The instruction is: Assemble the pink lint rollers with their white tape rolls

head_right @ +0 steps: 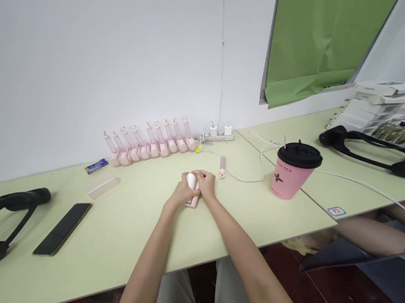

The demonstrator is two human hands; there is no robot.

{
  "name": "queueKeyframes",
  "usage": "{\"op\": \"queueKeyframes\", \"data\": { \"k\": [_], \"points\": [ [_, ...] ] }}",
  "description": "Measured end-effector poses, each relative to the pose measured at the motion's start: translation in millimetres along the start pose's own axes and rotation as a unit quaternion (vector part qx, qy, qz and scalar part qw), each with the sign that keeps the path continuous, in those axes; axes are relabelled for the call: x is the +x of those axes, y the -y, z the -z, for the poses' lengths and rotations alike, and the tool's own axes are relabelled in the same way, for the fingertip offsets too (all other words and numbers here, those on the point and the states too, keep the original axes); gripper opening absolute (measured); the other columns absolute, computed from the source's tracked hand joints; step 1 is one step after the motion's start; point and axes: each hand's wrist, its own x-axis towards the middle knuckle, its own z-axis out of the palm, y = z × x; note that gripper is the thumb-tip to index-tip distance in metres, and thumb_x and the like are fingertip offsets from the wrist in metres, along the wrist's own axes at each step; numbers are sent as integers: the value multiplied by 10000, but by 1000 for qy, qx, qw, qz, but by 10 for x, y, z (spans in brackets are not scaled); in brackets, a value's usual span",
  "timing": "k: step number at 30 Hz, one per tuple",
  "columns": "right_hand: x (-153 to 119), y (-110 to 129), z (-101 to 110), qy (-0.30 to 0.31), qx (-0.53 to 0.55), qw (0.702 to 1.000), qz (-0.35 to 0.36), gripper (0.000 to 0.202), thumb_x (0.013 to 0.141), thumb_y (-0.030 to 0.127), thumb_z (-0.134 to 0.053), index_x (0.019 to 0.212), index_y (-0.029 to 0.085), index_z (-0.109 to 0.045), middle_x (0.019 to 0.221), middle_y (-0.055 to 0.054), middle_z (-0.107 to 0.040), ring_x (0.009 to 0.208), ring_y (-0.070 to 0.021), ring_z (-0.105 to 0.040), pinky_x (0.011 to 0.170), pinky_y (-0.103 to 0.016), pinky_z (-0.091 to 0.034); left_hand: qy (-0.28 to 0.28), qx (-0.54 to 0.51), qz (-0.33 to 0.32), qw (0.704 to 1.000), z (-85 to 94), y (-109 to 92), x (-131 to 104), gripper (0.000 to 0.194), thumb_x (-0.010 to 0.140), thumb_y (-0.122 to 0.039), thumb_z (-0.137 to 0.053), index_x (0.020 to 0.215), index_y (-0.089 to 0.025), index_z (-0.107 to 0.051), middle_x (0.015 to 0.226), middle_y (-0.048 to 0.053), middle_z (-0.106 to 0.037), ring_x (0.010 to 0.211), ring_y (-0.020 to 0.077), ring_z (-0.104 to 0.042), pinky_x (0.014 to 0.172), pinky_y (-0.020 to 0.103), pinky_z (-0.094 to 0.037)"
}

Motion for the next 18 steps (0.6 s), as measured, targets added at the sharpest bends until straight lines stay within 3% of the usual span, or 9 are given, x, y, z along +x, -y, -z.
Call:
{"op": "queueKeyframes", "data": {
  "k": [18],
  "points": [
    [31, 4, 13, -9, -1, 1000, 11, 276, 640, 385, -581, 674, 137, -697, 723, -81, -696, 677, -189, -614, 655, -274, -464, -14, 12, 5, 1000, -64, -12, -13, 689, 637, -348, -607, 1210, -176, -264, 905, 113, -580, 803, 242, -584, 628, 278, -414]
  ]
}}
